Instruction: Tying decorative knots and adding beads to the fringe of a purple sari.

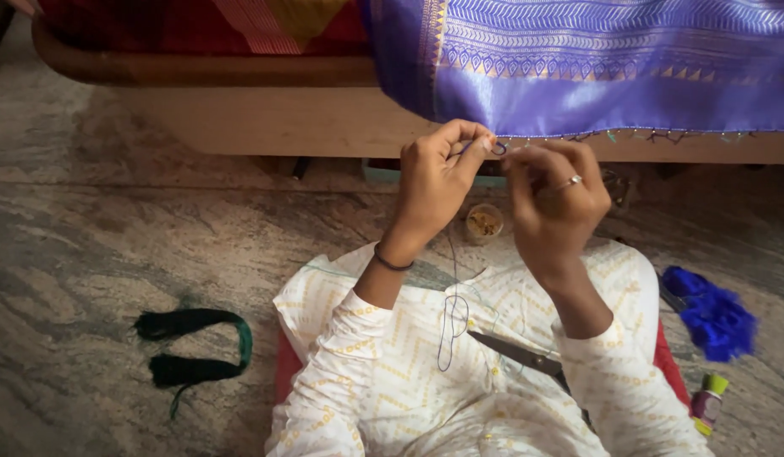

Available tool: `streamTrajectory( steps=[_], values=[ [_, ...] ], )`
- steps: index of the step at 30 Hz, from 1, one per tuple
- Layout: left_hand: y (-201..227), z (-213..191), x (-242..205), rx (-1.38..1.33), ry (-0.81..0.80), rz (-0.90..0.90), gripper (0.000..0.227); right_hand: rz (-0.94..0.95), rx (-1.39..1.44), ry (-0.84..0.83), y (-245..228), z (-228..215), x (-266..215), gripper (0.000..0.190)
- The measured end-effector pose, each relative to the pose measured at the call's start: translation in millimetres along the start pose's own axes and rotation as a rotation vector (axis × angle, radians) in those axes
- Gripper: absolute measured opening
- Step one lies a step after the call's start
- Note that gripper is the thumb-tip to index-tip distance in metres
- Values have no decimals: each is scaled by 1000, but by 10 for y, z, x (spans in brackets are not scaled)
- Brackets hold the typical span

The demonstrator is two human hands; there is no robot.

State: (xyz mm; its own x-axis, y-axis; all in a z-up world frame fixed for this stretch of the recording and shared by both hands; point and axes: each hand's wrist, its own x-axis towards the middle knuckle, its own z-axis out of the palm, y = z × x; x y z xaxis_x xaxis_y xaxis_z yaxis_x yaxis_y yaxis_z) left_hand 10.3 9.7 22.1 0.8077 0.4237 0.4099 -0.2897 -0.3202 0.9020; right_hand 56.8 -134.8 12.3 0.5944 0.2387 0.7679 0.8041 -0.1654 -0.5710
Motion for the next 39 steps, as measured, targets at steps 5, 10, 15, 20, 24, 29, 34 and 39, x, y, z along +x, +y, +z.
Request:
streamTrajectory(
  steps=[5, 10, 15, 20, 24, 29, 34, 39],
  values=[
    [-18, 16, 22, -112, -57, -13, 17, 59, -3, -13, -39, 31, 51, 12],
    [-58, 0, 20, -102, -22, 33, 14, 79, 53, -45, -5, 57, 98, 10],
    [-13, -35, 11, -79, -40, 9, 14, 120, 129, -74, -41, 43, 25, 9],
    [-15, -35, 12, -21, -35, -5, 15, 278, 301, -52, 0, 93, -67, 8],
    [-33, -30, 11, -75, -41, 15, 15, 301, 314, -31, 14, 110, -52, 9],
    [0, -91, -78, -126, -3, 76, 11, 317, 345, -2, 68, 165, -132, 7],
    [-140, -171, -297, -151, 88, -81, 9, 812, 1134, 130, 103, 243, -216, 5],
    [-317, -44, -321, -206, 175, -65, 9, 982, 1286, 255, -3, 381, -126, 5]
  ],
)
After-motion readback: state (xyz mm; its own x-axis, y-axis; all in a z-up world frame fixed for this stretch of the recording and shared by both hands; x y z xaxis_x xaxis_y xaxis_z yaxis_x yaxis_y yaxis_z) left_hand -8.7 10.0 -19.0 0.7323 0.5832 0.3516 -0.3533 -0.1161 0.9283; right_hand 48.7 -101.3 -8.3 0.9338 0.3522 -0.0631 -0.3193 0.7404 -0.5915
